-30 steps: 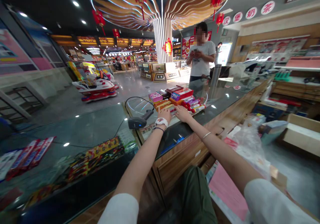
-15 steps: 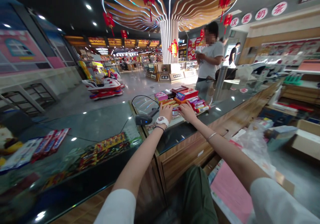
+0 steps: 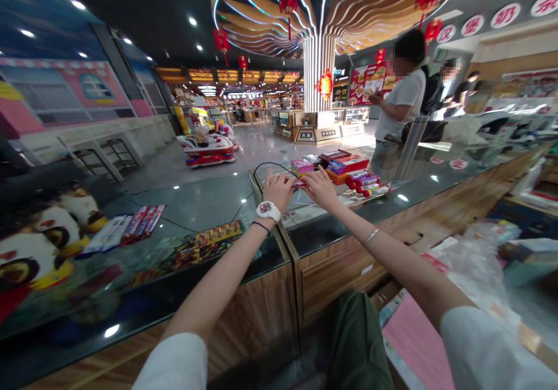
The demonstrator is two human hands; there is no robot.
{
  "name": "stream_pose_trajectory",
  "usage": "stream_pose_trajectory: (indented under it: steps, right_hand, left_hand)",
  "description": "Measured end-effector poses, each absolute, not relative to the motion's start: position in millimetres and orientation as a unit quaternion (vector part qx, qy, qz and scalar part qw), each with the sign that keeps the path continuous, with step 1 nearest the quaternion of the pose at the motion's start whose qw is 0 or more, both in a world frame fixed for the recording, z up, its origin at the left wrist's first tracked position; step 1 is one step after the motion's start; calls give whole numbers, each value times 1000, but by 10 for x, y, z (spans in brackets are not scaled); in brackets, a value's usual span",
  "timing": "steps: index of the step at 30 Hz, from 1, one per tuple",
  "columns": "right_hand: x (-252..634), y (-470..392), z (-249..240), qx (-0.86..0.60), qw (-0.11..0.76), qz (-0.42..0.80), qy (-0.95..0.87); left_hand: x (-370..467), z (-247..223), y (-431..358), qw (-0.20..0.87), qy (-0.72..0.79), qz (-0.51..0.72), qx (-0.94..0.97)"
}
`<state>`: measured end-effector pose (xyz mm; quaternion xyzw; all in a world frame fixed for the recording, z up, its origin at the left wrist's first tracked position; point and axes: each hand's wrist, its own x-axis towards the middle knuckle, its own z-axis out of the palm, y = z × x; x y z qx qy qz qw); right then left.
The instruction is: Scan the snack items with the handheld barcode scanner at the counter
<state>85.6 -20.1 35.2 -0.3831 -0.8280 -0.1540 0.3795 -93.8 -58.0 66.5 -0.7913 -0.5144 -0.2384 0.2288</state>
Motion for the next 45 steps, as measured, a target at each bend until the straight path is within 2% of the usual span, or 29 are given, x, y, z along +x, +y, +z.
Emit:
stream_pose_trajectory:
  steps: [9, 19, 33, 45]
  right_hand:
    - [13, -215, 435, -305, 411, -147, -846]
    - [-622, -39, 484, -261, 426, -82, -862]
    - [-604, -59, 345, -263, 457, -65, -847]
    - [-499, -31, 388, -243, 437, -40, -865]
  left_hand:
    - [-1710, 728, -804, 257, -547, -240, -760]
    - [-2394, 637, -953, 278, -617, -256, -690]
    - [-2400, 562, -977, 261, -591, -236, -726]
    - [-2449, 543, -964, 274, -602, -235, -712]
